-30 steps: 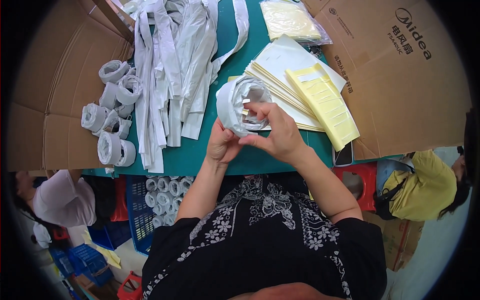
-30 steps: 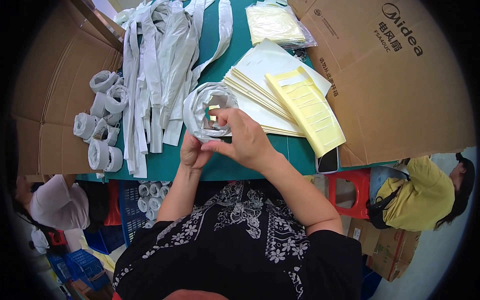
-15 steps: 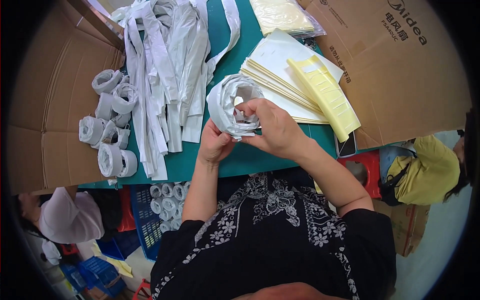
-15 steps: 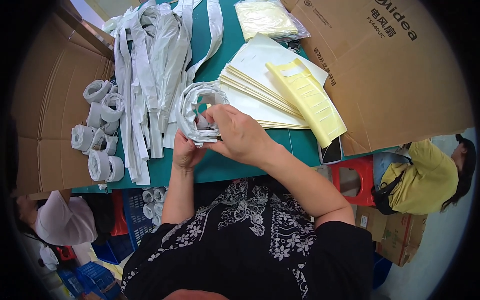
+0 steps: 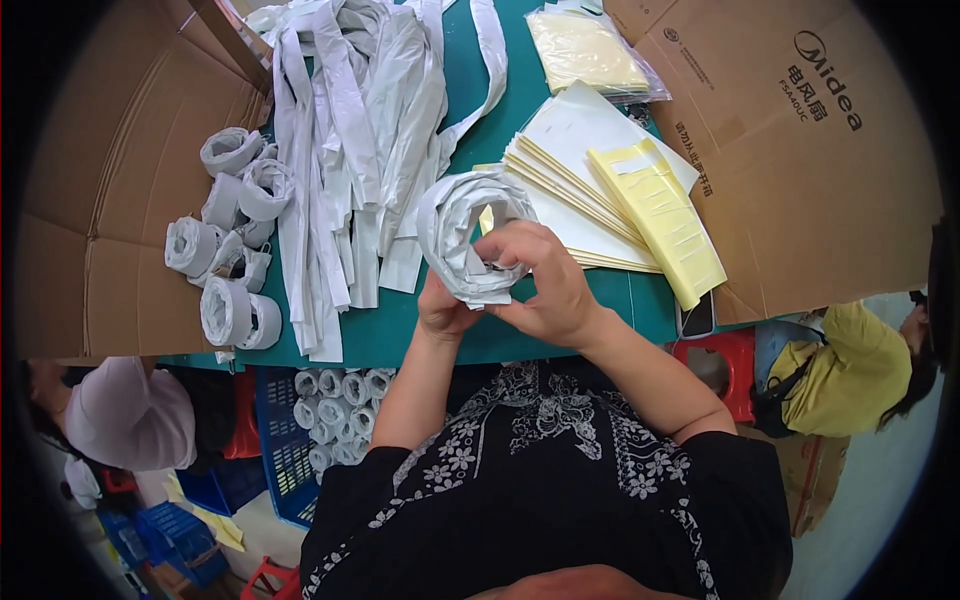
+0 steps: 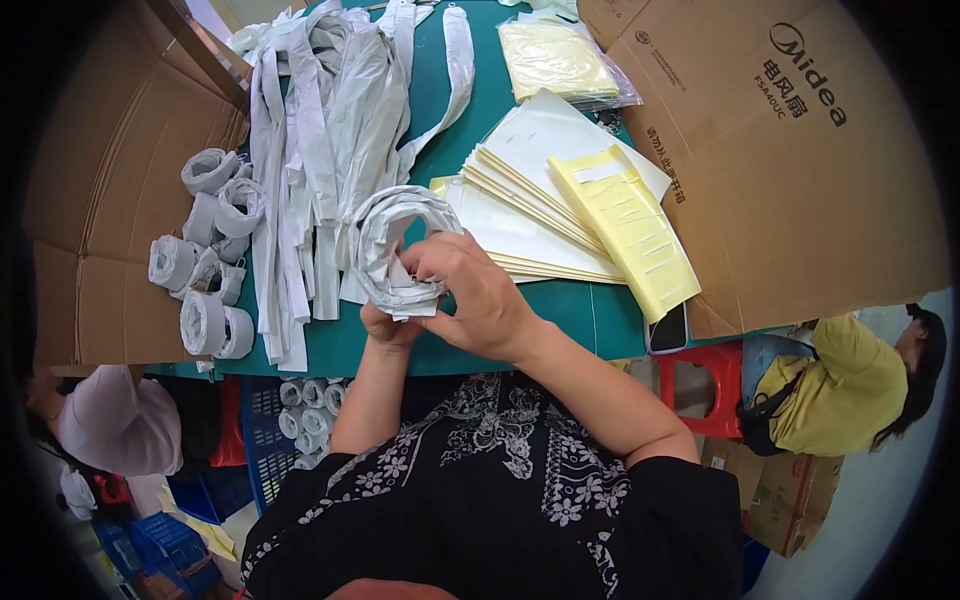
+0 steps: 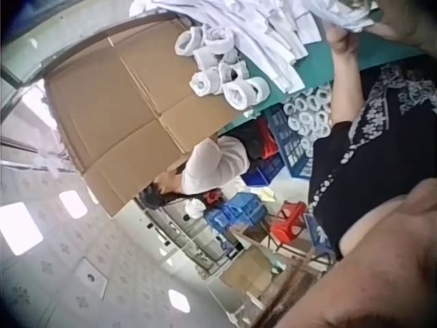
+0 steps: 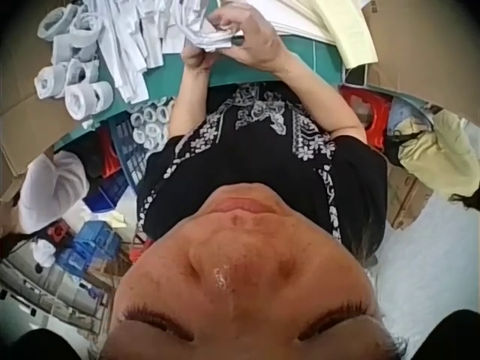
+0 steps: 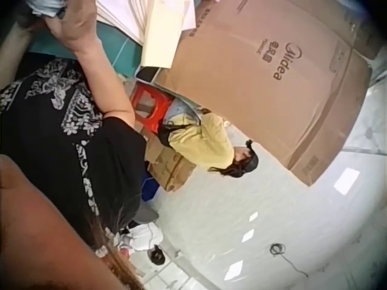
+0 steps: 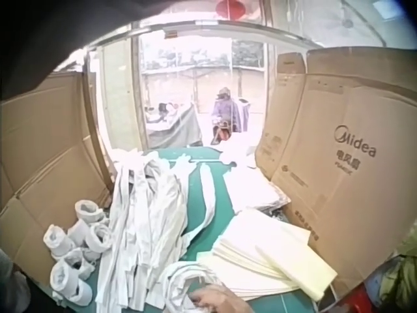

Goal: Rolling white fabric strips into rolls and placing them on paper sheets.

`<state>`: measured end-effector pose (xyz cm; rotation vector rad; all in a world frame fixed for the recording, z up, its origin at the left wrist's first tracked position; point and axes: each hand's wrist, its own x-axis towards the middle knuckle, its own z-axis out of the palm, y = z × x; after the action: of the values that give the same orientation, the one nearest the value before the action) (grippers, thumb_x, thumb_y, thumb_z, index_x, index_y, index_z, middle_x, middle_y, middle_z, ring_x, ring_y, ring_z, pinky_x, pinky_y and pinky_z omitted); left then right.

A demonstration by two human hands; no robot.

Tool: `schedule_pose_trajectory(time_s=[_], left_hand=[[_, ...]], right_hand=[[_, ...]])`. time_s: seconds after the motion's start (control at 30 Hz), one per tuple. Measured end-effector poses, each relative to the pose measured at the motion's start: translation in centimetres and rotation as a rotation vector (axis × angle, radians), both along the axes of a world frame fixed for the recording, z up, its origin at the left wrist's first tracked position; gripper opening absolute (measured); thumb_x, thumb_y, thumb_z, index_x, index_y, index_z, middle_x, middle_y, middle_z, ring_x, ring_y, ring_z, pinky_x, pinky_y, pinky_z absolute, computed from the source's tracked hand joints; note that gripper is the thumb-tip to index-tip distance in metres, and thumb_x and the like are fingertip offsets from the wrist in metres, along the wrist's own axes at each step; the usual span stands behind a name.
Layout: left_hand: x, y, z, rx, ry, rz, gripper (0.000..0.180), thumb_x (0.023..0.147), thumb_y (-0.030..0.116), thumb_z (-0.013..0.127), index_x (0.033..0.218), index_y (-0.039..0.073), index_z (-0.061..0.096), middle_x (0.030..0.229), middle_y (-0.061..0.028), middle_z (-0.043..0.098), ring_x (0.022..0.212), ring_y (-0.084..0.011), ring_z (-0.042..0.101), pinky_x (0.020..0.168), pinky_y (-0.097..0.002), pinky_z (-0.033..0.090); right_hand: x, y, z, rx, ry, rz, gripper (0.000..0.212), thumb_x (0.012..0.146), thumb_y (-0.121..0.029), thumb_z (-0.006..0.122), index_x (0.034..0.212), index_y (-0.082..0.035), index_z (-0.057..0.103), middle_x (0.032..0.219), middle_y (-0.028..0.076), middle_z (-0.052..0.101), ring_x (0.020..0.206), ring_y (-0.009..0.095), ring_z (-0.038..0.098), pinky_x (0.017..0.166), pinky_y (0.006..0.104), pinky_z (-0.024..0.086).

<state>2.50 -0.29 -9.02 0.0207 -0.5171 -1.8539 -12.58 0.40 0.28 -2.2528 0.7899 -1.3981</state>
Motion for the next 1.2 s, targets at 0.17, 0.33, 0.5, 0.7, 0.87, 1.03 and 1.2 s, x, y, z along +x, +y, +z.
schedule_pose_trajectory(time_s=[0.17, 0.33, 0.5, 0.7, 0.87, 1.03, 1.2], left_hand=[[1.4, -0.8, 0.9, -0.083, -0.166, -0.013, 0.089, 0.060, 0.012, 0.075, 0.136, 0.001, 0.029, 0.121, -0.0187, 0.050, 0.105, -0.0284, 0.054, 0.085, -0.0370, 0.048], [-0.1, -0.8, 2.0, -0.052, -0.089, 0.024, 0.074, 0.068, 0.009, 0.073, 0.130, -0.002, 0.036, 0.114, -0.0143, 0.056, 0.094, -0.0217, 0.060, 0.079, -0.0297, 0.049], [-1.5, 0.3, 4.5, 0.298, -0.128, 0.155, 0.047, 0.079, 0.000, 0.060, 0.122, 0.006, 0.042, 0.099, -0.0054, 0.056, 0.079, -0.0127, 0.054, 0.068, -0.0249, 0.046], [0.6, 0.7, 10.6, -0.680, -1.496, 1.270, 0.026, 0.066, 0.017, 0.075, 0.082, 0.007, 0.057, 0.080, -0.0055, 0.050, 0.070, -0.0171, 0.052, 0.058, -0.0292, 0.039], [-0.5, -0.1, 13.3, -0.933, -2.103, 1.163, 0.021, 0.064, 0.018, 0.074, 0.078, 0.010, 0.060, 0.075, -0.0018, 0.053, 0.067, -0.0201, 0.054, 0.060, -0.0318, 0.040], [-1.5, 0.2, 12.9, -1.005, -2.216, 1.153, 0.015, 0.067, 0.016, 0.070, 0.077, 0.011, 0.061, 0.075, -0.0021, 0.053, 0.068, -0.0204, 0.053, 0.062, -0.0325, 0.041], [-1.4, -0.7, 10.3, -0.817, -1.490, 0.856, 0.011, 0.075, 0.007, 0.067, 0.084, 0.007, 0.061, 0.086, -0.0024, 0.061, 0.073, -0.0136, 0.055, 0.063, -0.0263, 0.042]], right_hand=[[-0.5, 0.0, -0.2, 0.188, 0.081, -0.034, 0.055, 0.062, -0.006, 0.079, 0.103, -0.005, 0.043, 0.097, 0.011, 0.058, 0.083, 0.024, 0.058, 0.073, 0.0313, 0.048], [-0.6, -0.7, 0.1, 0.063, 0.051, -0.062, 0.048, 0.063, -0.005, 0.078, 0.099, -0.004, 0.046, 0.093, 0.011, 0.058, 0.082, 0.024, 0.058, 0.071, 0.0315, 0.048], [-1.1, -0.8, 0.6, -0.059, 0.118, -0.181, 0.046, 0.062, -0.003, 0.076, 0.098, -0.004, 0.048, 0.090, 0.011, 0.059, 0.085, 0.026, 0.058, 0.074, 0.0342, 0.049], [-1.9, -0.9, 1.4, -0.127, 0.354, -0.220, 0.030, 0.070, -0.006, 0.064, 0.096, -0.005, 0.049, 0.087, 0.007, 0.057, 0.091, 0.026, 0.056, 0.090, 0.0498, 0.041], [-2.2, -0.7, 1.1, -0.179, 0.448, -0.193, 0.017, 0.077, -0.005, 0.052, 0.094, -0.003, 0.049, 0.084, 0.008, 0.055, 0.087, 0.025, 0.055, 0.090, 0.0491, 0.040], [-2.8, -0.5, 0.7, -0.075, 0.529, -0.148, 0.038, 0.067, -0.003, 0.067, 0.096, -0.006, 0.043, 0.086, 0.008, 0.056, 0.089, 0.028, 0.055, 0.092, 0.0526, 0.038], [-3.7, -0.6, 0.8, 0.216, 0.404, -0.165, 0.044, 0.065, -0.009, 0.074, 0.096, -0.006, 0.042, 0.087, 0.009, 0.057, 0.085, 0.029, 0.057, 0.083, 0.0433, 0.044]])
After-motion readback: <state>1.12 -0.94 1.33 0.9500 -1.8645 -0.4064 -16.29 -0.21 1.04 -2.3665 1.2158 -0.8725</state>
